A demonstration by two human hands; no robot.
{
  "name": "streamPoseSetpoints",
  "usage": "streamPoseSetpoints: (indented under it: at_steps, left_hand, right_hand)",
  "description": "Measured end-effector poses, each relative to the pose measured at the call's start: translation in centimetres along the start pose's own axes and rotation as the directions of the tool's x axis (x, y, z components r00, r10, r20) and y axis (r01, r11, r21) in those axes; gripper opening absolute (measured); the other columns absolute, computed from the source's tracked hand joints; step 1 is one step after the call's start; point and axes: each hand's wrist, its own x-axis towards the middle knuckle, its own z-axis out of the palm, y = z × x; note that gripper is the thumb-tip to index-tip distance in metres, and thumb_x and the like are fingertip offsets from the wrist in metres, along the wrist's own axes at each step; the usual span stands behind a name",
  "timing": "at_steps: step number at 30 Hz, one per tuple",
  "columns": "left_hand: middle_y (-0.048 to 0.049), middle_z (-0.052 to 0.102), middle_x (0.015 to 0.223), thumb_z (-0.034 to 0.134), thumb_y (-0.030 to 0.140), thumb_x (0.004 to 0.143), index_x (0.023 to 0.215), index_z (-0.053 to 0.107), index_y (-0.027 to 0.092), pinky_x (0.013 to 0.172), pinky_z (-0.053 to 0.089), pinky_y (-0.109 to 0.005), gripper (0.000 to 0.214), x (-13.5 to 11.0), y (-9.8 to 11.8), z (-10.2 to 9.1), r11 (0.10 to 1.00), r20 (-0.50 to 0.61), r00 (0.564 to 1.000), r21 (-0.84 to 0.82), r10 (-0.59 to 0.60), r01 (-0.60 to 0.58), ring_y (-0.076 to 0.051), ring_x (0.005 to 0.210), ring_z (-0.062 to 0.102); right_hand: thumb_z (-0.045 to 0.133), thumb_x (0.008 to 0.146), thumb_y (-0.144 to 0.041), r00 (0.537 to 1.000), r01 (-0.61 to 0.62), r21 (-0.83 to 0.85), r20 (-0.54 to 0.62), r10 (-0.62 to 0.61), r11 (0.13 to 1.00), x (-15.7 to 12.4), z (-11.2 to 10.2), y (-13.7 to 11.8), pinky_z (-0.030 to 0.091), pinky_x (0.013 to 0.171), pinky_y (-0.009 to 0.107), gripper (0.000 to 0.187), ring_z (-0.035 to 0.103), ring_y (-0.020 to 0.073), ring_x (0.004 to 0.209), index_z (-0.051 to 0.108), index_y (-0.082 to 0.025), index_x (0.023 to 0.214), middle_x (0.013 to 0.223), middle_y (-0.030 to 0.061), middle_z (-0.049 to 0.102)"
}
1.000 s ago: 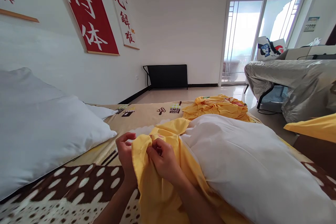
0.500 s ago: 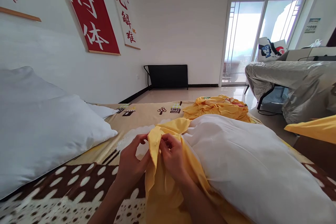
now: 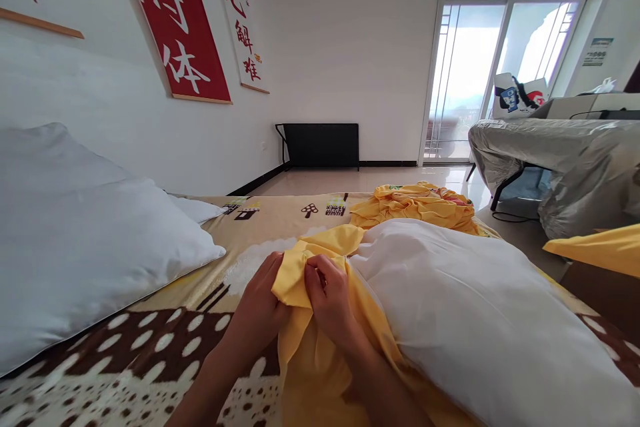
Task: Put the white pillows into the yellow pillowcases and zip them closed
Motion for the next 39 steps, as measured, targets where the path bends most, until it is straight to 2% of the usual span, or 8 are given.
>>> streamPoseSetpoints:
  at_steps: [4,7,11,19,23,28,34,39]
  left_hand:
    - [-0.0053,0.055,0.083,0.047,0.020,0.078,0.078,0.046,0.020,0.072,0.044,-0.033,0.001,0.1,0.4,-0.3,0.952,0.075,0.992,-0.285,-0.097,0.115,-0.021,0.079,0.052]
    - [-0.0034,0.057,0.079,0.050,0.027,0.078,0.078,0.049,0.020,0.070,0.044,-0.031,0.007,0.2,0.0,0.0,0.836,0.157,0.972,-0.498,-0.175,0.231,-0.019,0.076,0.052]
    - [-0.0038,0.061,0.082,0.056,0.031,0.077,0.081,0.056,0.019,0.081,0.044,-0.031,0.013,0.4,-0.6,0.2,0.714,0.191,0.959,-0.641,-0.207,0.282,-0.021,0.085,0.054]
    - [0.0008,0.048,0.073,0.061,0.036,0.077,0.073,0.053,0.017,0.065,0.042,-0.021,0.022,0.9,-0.9,-0.9,0.622,0.230,0.931,-0.695,-0.282,0.360,-0.013,0.071,0.044]
    - [-0.0006,0.054,0.078,0.060,0.034,0.079,0.081,0.058,0.018,0.068,0.043,-0.022,0.016,0.6,-1.8,-0.3,0.584,0.226,0.930,-0.728,-0.289,0.358,-0.015,0.077,0.049]
    - [-0.0033,0.063,0.083,0.061,0.029,0.075,0.091,0.065,0.018,0.067,0.045,-0.025,0.020,0.4,-2.1,0.0,0.612,0.206,0.954,-0.733,-0.218,0.298,-0.018,0.077,0.053]
    - [-0.0015,0.060,0.072,0.067,0.027,0.068,0.084,0.067,0.013,0.052,0.037,-0.020,0.021,0.7,-0.8,-1.1,0.609,0.289,0.927,-0.699,-0.240,0.375,-0.011,0.060,0.040]
    - [-0.0011,0.056,0.066,0.064,0.028,0.069,0.079,0.066,0.012,0.051,0.037,-0.020,0.019,0.8,-1.3,-0.9,0.656,0.287,0.939,-0.674,-0.190,0.339,-0.011,0.059,0.039]
  right_hand:
    - [0.042,0.092,-0.036,1.000,-0.014,-0.004,0.007,0.014,1.000,-0.1,0.1,-0.1,0.035,0.060,0.023,0.025,0.043,0.0111,0.065,0.049,-0.019,0.075,0.070,-0.0014,0.049]
    - [0.040,0.093,-0.036,1.000,0.001,-0.043,0.000,-0.001,0.999,-0.3,0.2,0.1,0.035,0.060,0.023,0.026,0.043,0.0110,0.064,0.046,-0.019,0.073,0.069,-0.0015,0.050]
    - [0.039,0.093,-0.035,0.999,0.041,-0.105,-0.007,-0.042,0.994,-0.3,0.3,0.6,0.034,0.061,0.023,0.027,0.042,0.0109,0.064,0.044,-0.019,0.073,0.069,-0.0011,0.050]
    - [0.043,0.091,-0.030,0.998,0.025,-0.228,-0.042,-0.035,0.973,0.1,0.2,1.0,0.032,0.059,0.024,0.024,0.043,0.0108,0.063,0.044,-0.019,0.069,0.068,-0.0014,0.050]
    - [0.052,0.085,-0.027,0.979,0.061,-0.251,-0.174,-0.107,0.966,0.0,-0.1,-0.2,0.037,0.060,0.023,0.011,0.046,0.0113,0.066,0.051,-0.018,0.077,0.076,0.0007,0.054]
    - [0.055,0.083,-0.026,0.997,0.080,-0.192,0.001,-0.082,0.978,-0.1,-0.6,-2.2,0.038,0.058,0.023,0.011,0.047,0.0094,0.059,0.061,-0.018,0.077,0.072,-0.0004,0.059]
    - [0.057,0.080,-0.034,0.992,-0.121,-0.002,0.042,0.121,0.993,0.2,-0.4,-2.3,0.037,0.055,0.022,0.019,0.044,0.0089,0.058,0.057,-0.017,0.071,0.068,-0.0009,0.056]
    - [0.060,0.075,-0.044,0.941,-0.333,0.239,0.142,0.306,0.912,0.6,-0.4,-1.8,0.032,0.050,0.022,0.029,0.039,0.0086,0.054,0.056,-0.016,0.071,0.060,-0.0028,0.047]
